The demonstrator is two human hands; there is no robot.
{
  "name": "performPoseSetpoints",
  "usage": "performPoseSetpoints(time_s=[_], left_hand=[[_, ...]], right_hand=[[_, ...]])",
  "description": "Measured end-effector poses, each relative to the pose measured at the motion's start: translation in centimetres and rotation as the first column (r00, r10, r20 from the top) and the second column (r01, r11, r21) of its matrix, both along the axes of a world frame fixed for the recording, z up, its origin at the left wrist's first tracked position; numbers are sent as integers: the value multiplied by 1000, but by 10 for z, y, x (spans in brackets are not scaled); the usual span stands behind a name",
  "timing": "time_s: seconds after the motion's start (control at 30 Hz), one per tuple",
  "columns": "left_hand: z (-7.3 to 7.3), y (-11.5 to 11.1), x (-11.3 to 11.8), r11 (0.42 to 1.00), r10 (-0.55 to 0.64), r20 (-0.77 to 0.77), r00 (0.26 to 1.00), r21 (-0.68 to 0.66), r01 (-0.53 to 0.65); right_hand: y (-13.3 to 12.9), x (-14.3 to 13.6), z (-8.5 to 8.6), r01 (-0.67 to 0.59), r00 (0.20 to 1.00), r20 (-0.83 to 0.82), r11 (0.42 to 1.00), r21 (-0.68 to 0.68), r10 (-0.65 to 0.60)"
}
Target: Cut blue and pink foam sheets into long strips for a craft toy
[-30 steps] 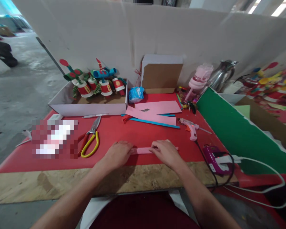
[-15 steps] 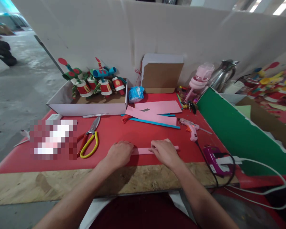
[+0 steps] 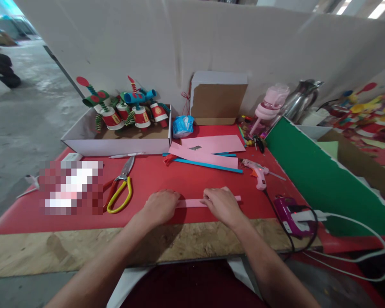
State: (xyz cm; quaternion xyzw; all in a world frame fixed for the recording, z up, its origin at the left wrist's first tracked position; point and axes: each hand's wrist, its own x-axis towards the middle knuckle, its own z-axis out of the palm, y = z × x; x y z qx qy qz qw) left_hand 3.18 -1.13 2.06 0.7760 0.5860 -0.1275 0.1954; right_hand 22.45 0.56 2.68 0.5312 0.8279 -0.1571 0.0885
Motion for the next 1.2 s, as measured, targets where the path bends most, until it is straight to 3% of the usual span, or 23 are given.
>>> performPoseSetpoints(time_s=[0.77, 1.03, 1.2], left_hand=[[-4, 0, 2, 999, -1, -30, 1000, 35, 2], [-5, -15, 10, 987, 29, -100, 995, 162, -12], [-9, -17, 16, 976, -36, 6, 999, 214, 33]], right_hand=[[5, 0, 1, 32, 999, 22, 999, -25, -32], [5, 1, -3, 17, 1000, 16, 1000, -25, -17], [1, -1, 1, -4, 999, 38, 1000, -6, 4]])
